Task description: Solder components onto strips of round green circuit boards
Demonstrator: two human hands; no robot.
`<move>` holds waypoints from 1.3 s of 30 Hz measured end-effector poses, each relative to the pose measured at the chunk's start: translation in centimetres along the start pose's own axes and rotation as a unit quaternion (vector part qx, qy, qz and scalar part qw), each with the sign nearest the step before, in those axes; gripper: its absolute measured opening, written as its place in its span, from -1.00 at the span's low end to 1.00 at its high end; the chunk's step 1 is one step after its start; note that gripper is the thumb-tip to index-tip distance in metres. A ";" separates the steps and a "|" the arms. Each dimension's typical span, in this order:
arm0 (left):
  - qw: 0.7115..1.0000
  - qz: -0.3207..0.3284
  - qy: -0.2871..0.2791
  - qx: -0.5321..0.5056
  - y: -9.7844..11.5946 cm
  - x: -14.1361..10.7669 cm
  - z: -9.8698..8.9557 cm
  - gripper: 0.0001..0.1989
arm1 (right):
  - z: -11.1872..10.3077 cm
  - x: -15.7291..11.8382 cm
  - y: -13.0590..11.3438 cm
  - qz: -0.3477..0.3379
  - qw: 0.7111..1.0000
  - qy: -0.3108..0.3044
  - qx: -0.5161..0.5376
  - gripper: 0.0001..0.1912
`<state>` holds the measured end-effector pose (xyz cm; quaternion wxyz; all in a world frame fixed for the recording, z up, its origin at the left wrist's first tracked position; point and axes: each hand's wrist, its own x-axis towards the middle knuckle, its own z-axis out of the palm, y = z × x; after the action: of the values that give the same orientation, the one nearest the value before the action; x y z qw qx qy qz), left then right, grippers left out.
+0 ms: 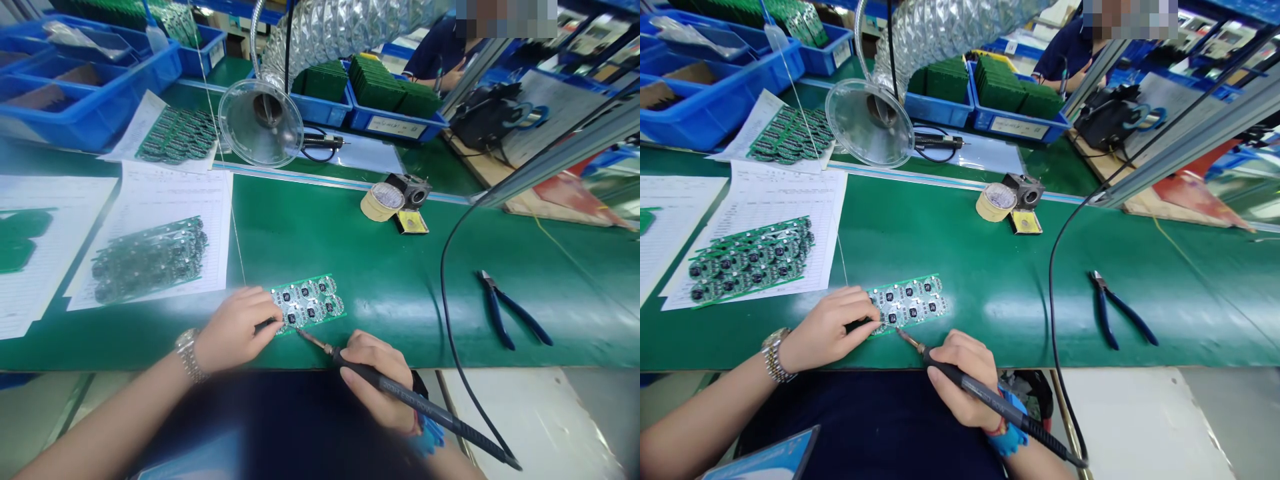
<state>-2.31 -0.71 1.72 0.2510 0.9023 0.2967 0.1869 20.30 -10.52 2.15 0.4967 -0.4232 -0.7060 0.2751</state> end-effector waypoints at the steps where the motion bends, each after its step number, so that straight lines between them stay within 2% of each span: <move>1: 1.000 0.001 -0.004 0.004 0.0 0.1 0.1 -0.84 | 0.0 0.0 0.0 0.000 1.000 0.000 0.000 -0.79; 6: 1.000 0.012 -0.004 0.001 0.0 0.3 0.3 -0.84 | -0.1 0.2 -0.1 -0.001 1.000 -0.001 0.004 -0.78; 10: 0.997 0.000 0.029 -0.075 -0.3 -0.1 -0.4 -0.80 | -0.4 -0.4 0.2 0.018 0.999 0.011 0.026 -0.75; 14: 0.987 -0.064 0.080 -0.127 -0.7 -1.1 -1.4 -0.83 | -0.8 -1.4 0.8 0.044 0.997 0.028 0.052 -0.72; 17: 0.974 -0.122 0.116 -0.154 -1.0 -2.0 -1.8 -0.86 | -0.6 -1.2 0.4 0.034 0.998 0.020 0.045 -0.73; 19: 0.980 -0.108 0.133 -0.100 -1.0 -2.6 -1.9 -0.86 | -0.2 -0.6 -0.1 0.009 0.999 0.012 0.032 -0.75; 21: 0.987 -0.063 0.151 0.002 -1.0 -3.0 -1.9 -0.89 | 0.2 0.1 -0.7 -0.015 1.000 0.009 0.023 -0.77; 23: 0.984 -0.036 0.163 0.060 -0.8 -3.3 -1.9 -0.91 | 0.7 0.5 -1.0 -0.027 0.999 0.007 0.017 -0.78; 30: 0.990 -0.075 0.104 -0.054 -0.5 -3.3 -1.8 -0.85 | 1.4 0.6 -0.6 -0.023 1.000 -0.010 0.014 -0.78; 39: 0.991 -0.074 0.091 -0.066 -0.9 -3.5 -1.4 -0.86 | 1.7 0.6 -0.4 -0.027 0.999 -0.023 0.011 -0.76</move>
<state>-6.00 -1.81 1.66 0.2953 0.8384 0.3712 0.2685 18.48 -10.11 2.12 0.4919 -0.3925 -0.7255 0.2789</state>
